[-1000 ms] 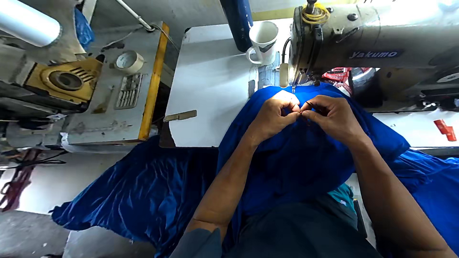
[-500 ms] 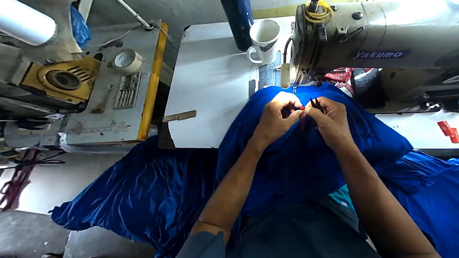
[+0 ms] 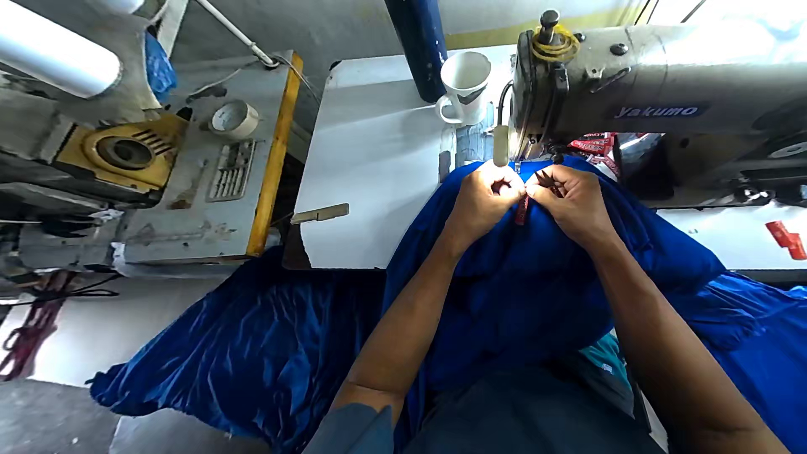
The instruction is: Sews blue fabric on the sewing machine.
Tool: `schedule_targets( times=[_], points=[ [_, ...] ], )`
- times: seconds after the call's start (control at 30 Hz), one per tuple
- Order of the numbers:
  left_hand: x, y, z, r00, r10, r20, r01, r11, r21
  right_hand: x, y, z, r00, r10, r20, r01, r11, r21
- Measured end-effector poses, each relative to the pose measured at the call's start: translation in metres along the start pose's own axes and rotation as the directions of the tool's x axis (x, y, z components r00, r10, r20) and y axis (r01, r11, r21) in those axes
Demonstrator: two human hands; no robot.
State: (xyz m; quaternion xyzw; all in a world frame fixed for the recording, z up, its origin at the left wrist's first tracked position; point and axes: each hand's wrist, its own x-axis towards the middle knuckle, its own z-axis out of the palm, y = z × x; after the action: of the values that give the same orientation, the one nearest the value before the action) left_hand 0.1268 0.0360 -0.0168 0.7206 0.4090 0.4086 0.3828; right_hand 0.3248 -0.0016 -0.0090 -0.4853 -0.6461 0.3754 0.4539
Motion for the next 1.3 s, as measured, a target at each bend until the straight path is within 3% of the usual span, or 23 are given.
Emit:
schedule_targets(
  times=[0.27, 0.57, 0.87, 1.0, 1.1, 1.2, 1.3],
  points=[
    [0.002, -0.004, 0.007, 0.997, 0.045, -0.069, -0.038, 0.995, 0.09, 0.009, 0.004, 0.013, 0.991, 0.074, -0.108, -0.076, 0.997, -0.01],
    [0.004, -0.011, 0.012, 0.994, 0.05, -0.094, -0.04, 0.993, 0.112, 0.008, 0.008, 0.017, 0.993, 0.067, -0.101, -0.077, 0.991, -0.105],
    [-0.001, -0.004, 0.014, 0.992, 0.03, -0.124, -0.015, 0.993, 0.119, 0.009, 0.009, 0.015, 0.994, 0.078, -0.081, -0.086, 0.992, -0.09],
    [-0.009, 0.006, 0.014, 0.973, -0.048, -0.225, 0.061, 0.997, 0.053, -0.003, 0.006, 0.009, 0.982, 0.083, -0.167, -0.08, 0.996, 0.027],
    [-0.017, 0.017, 0.015, 0.948, -0.122, -0.294, 0.089, 0.988, -0.124, -0.022, -0.01, 0.01, 0.984, 0.051, -0.171, -0.041, 0.997, 0.06],
    [-0.031, 0.032, 0.02, 0.938, -0.209, -0.275, 0.135, 0.955, -0.264, -0.028, -0.015, 0.02, 0.988, -0.017, -0.155, 0.031, 0.995, 0.091],
    [-0.034, 0.034, 0.026, 0.939, -0.225, -0.26, 0.13, 0.932, -0.337, -0.03, -0.013, 0.027, 0.974, 0.03, -0.224, 0.015, 0.981, 0.196]
  ],
)
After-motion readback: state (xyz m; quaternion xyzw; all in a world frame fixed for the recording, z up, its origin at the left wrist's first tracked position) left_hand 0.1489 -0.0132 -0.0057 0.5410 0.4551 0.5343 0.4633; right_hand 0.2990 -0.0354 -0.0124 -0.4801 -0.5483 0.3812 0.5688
